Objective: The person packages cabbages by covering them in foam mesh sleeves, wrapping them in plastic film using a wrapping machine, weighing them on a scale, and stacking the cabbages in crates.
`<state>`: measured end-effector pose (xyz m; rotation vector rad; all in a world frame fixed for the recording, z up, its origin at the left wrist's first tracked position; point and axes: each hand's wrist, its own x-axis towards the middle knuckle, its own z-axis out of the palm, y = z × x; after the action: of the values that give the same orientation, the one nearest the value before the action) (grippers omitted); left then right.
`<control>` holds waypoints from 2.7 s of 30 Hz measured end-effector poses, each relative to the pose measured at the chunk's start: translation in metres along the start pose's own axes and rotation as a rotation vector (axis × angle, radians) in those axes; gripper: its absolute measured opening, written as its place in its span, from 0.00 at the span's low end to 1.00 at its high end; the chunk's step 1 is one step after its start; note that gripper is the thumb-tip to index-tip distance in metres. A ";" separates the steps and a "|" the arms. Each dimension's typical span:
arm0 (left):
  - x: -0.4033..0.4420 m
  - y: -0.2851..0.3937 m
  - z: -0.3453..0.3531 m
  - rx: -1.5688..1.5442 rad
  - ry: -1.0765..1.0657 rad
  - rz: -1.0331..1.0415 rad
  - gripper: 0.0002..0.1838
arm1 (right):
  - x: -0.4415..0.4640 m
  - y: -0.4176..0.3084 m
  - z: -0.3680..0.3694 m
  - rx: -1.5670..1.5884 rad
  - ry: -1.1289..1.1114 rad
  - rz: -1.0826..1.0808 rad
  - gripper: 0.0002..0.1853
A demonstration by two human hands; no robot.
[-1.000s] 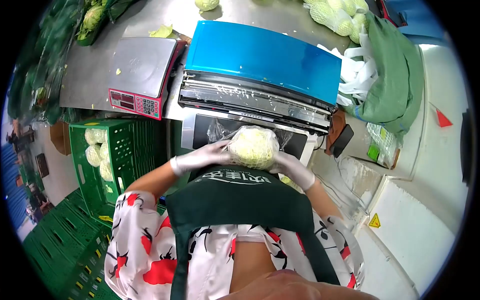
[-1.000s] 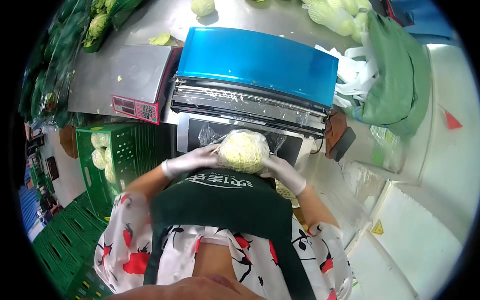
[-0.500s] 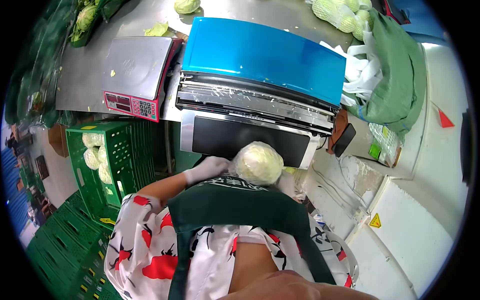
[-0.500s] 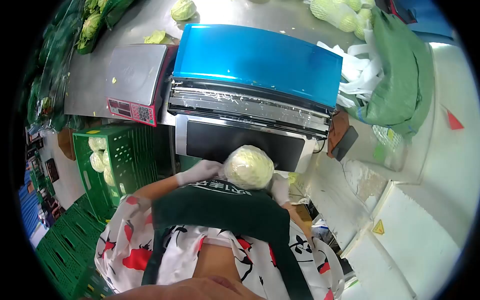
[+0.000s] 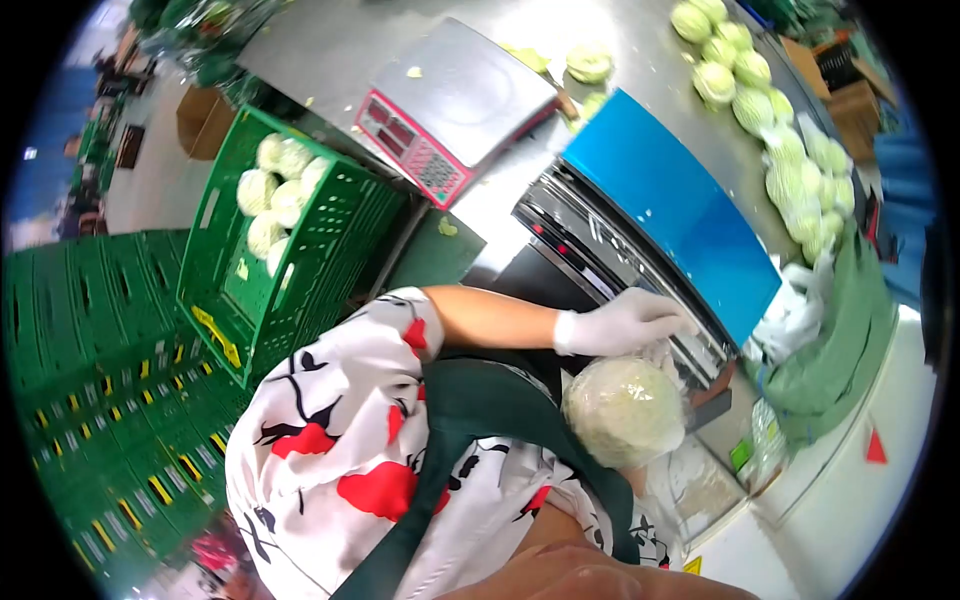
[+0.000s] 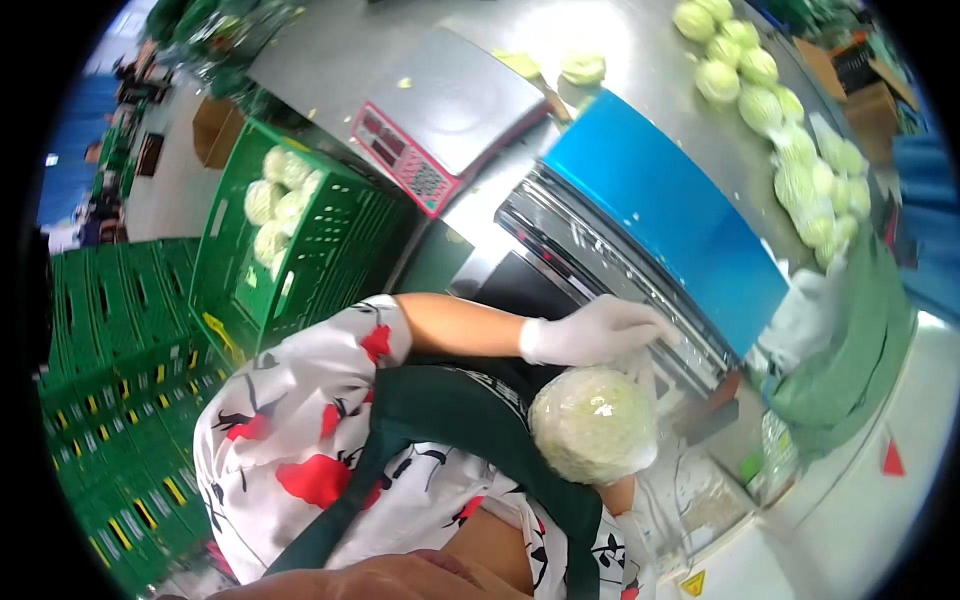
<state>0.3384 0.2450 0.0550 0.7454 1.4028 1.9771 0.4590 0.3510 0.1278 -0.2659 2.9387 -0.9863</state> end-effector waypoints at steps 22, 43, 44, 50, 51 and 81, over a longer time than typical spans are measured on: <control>-0.466 0.086 -0.393 0.647 1.345 -0.042 0.31 | 0.100 0.023 0.070 0.828 0.453 0.455 0.11; 0.156 0.013 -0.354 1.190 0.391 0.065 0.39 | 0.190 0.154 -0.011 0.718 0.488 0.493 0.13; 0.194 -0.006 -0.350 1.173 0.363 0.071 0.39 | 0.200 0.172 -0.011 0.599 0.513 0.476 0.14; 0.388 -0.086 -0.291 0.988 0.208 0.029 0.54 | 0.248 0.260 0.006 -0.407 0.429 0.313 0.18; 0.411 -0.092 -0.277 0.960 0.199 -0.060 0.58 | 0.254 0.244 0.000 -0.288 0.252 0.440 0.14; 0.089 0.067 -0.352 0.759 0.517 -0.046 0.53 | 0.252 0.280 -0.032 0.186 0.372 0.474 0.17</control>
<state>0.0111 0.0755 0.0273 0.4974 2.5173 1.6364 0.1659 0.5469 -0.0087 0.6554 2.9457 -1.3214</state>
